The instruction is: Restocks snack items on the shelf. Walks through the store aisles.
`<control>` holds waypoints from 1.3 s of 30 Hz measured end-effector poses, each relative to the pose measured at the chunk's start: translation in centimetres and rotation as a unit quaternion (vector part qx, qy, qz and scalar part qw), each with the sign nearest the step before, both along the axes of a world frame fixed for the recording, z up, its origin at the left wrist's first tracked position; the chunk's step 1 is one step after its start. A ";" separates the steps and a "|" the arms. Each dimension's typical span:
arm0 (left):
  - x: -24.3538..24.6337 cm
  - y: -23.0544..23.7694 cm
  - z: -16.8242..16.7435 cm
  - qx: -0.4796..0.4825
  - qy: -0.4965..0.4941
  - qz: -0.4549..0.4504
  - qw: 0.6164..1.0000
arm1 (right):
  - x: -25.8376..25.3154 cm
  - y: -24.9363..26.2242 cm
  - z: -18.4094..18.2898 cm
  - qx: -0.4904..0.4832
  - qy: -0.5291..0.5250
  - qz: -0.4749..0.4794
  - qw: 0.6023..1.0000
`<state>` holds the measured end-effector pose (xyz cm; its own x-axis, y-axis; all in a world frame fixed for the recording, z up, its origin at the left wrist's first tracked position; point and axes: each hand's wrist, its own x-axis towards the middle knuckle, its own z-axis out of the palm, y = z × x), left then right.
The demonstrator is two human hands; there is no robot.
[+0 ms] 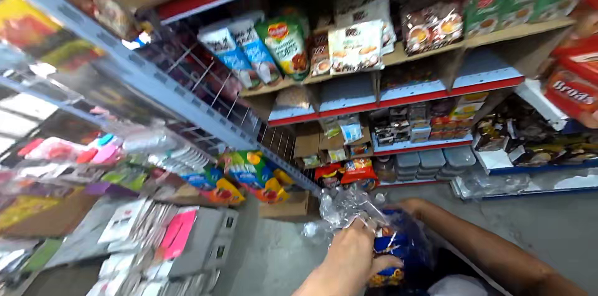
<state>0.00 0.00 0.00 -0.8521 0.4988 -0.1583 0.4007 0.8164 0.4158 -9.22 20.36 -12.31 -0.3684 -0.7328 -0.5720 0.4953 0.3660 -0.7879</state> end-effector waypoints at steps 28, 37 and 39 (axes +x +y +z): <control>-9.9 17.6 3.4 0.056 0.153 -0.300 0.940 | -5.3 19.4 2.5 -0.035 0.090 -0.120 0.988; -11.5 21.1 1.3 0.068 0.180 -0.302 0.934 | -4.8 22.0 3.8 -0.183 0.013 -0.172 0.968; -11.2 21.7 2.2 0.067 0.182 -0.304 0.933 | -4.2 22.7 4.6 -0.175 0.021 -0.191 0.966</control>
